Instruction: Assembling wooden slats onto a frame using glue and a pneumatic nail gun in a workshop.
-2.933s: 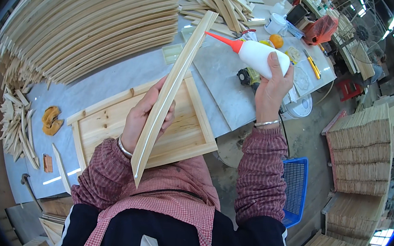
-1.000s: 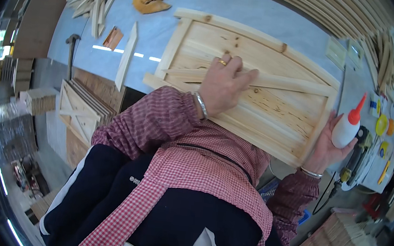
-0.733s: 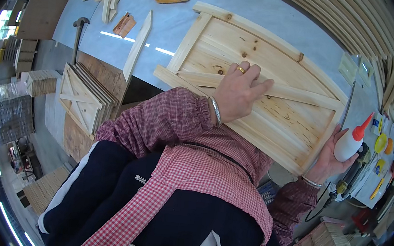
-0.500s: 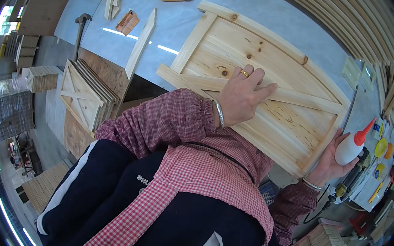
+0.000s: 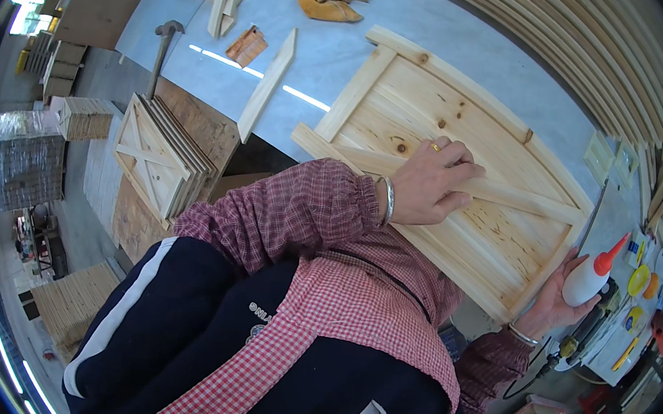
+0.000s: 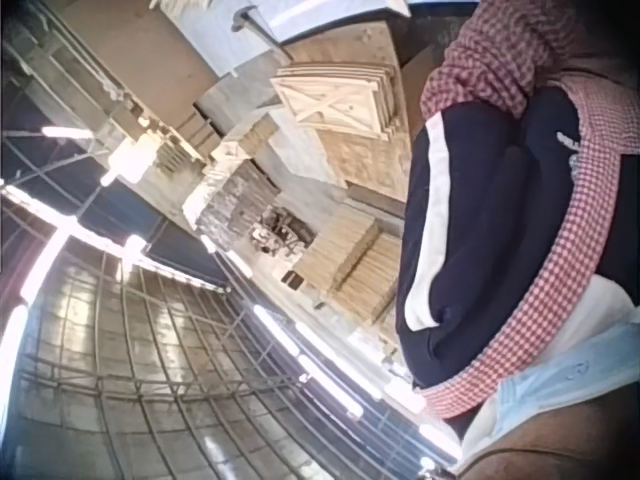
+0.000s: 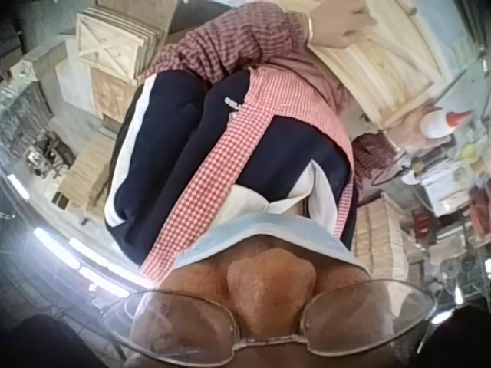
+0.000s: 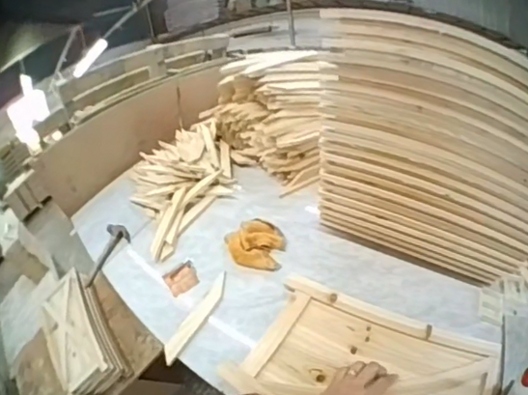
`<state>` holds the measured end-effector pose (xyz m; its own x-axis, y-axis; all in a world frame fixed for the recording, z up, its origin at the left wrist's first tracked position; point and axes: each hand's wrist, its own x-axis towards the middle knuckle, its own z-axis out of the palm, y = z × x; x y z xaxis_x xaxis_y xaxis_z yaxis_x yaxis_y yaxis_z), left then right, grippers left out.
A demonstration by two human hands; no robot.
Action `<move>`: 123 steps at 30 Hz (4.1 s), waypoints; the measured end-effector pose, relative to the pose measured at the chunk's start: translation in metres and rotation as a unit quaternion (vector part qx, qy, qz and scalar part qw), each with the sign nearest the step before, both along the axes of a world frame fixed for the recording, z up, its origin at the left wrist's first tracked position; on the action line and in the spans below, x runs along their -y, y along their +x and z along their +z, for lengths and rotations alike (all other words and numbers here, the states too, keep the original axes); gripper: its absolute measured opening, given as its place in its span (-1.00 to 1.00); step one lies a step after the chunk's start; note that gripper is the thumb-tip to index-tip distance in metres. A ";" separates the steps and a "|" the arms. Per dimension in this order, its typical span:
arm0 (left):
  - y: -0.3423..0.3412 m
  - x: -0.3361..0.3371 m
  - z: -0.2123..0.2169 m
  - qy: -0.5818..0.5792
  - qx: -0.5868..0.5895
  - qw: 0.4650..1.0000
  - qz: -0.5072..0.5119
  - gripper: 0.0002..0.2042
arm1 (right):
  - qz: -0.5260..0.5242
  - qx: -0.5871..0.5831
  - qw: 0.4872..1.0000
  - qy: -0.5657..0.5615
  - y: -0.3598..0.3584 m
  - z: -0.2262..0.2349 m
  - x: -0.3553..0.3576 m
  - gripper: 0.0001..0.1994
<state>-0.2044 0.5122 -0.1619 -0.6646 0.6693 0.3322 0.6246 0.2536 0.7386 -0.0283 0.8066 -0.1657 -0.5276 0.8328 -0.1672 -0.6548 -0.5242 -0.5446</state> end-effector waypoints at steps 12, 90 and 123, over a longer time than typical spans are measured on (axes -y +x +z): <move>-0.088 0.184 0.027 -0.120 -0.139 0.943 0.278 -0.71 | -0.010 0.020 1.000 -0.004 -0.001 0.005 0.004 -0.35; -0.133 0.208 0.082 -0.155 -0.211 0.942 0.211 -0.69 | 0.009 0.113 0.993 -0.014 0.017 0.004 0.004 -0.36; -0.037 0.024 0.062 0.321 0.710 0.606 -0.159 -0.56 | 0.016 0.178 0.966 0.186 0.024 0.076 0.100 -0.37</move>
